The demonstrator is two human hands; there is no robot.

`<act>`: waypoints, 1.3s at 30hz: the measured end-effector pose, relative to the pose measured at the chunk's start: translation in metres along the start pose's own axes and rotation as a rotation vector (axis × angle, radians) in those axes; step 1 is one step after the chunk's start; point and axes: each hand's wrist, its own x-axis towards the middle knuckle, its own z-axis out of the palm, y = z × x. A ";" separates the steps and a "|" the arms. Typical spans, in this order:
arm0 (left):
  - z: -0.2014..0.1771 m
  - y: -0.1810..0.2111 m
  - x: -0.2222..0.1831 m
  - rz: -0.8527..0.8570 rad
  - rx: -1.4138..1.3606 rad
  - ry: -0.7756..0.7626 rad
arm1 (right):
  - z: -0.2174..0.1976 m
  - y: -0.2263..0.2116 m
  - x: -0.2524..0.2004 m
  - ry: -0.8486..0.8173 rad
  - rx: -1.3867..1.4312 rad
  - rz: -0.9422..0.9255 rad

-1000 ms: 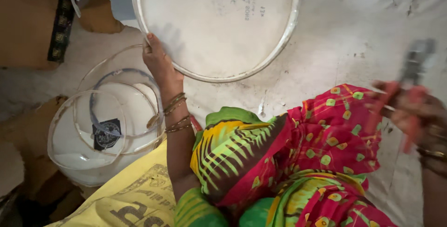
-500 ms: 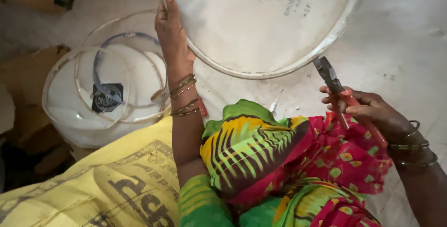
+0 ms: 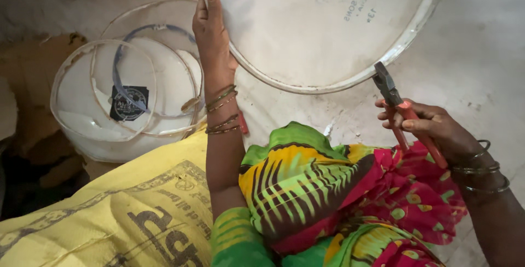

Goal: The person uses pliers and a screwdriver to repair a circular musical instrument component, pulling out small metal pieces and adjusting the frame.

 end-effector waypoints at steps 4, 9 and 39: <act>-0.001 0.000 0.001 0.008 0.132 0.045 | 0.006 -0.007 0.007 0.051 -0.031 0.089; 0.015 0.012 -0.012 0.015 0.169 0.056 | 0.014 -0.011 0.022 0.132 -0.157 0.192; 0.160 -0.117 -0.177 0.380 0.608 -1.421 | -0.059 0.238 0.163 0.120 0.411 0.483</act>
